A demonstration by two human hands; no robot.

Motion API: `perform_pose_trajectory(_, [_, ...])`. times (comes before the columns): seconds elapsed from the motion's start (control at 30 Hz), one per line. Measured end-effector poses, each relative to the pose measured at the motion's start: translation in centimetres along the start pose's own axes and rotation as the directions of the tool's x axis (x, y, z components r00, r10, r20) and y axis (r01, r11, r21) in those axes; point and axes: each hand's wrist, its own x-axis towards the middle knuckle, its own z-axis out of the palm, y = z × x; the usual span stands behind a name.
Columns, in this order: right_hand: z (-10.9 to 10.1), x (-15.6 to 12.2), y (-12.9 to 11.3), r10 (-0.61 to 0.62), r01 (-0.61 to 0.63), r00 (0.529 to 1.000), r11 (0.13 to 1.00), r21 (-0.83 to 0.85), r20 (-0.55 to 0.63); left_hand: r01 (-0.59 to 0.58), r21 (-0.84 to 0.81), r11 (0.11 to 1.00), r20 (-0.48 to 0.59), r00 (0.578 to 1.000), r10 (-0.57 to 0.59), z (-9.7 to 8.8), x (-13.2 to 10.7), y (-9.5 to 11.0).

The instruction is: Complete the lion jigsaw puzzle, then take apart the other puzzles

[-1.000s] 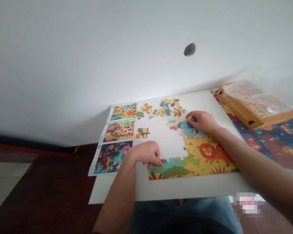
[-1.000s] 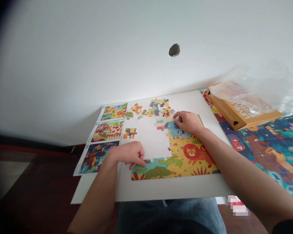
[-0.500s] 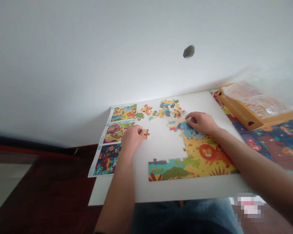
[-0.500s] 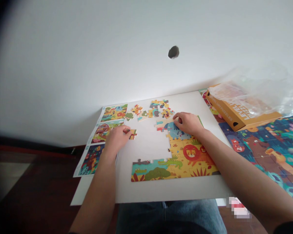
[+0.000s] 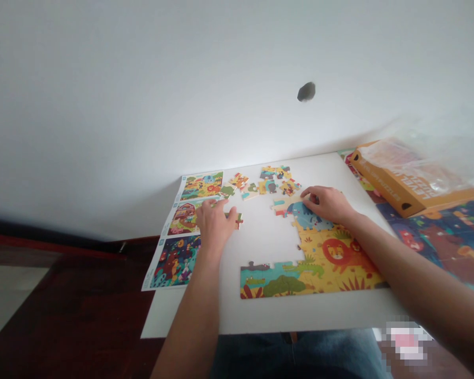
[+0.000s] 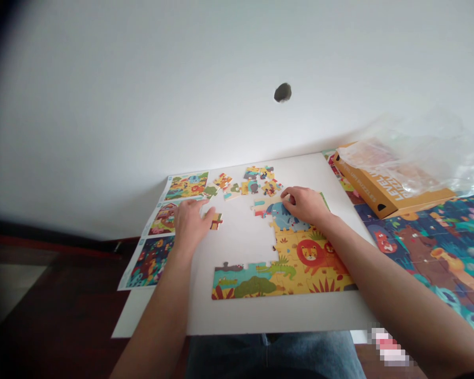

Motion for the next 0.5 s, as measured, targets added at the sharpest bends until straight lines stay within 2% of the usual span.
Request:
perform_pose_trajectory(0.03, [0.0,0.0,0.0,0.000,0.000,1.000,1.000,0.002,0.001,0.047,0.018,0.999,0.006,0.999,-0.047,0.1,0.0,-0.1])
perform_pose_trajectory(0.13, [-0.1,0.0,-0.2,0.001,-0.001,1.000,1.000,0.005,0.001,0.122,0.030,0.992,0.137,0.983,-0.125,0.6,0.0,-0.4])
perform_pose_trajectory(0.23, [-0.1,-0.1,-0.2,0.007,-0.007,1.000,1.000,0.005,0.000,0.064,0.016,0.998,0.210,0.975,-0.066,1.0,0.0,-0.3])
perform_pose_trajectory(0.5, [-0.1,0.0,-0.2,0.021,-0.021,1.000,1.000,0.004,0.007,-0.032,-0.068,0.997,0.243,0.969,0.047,0.9,0.2,-1.2])
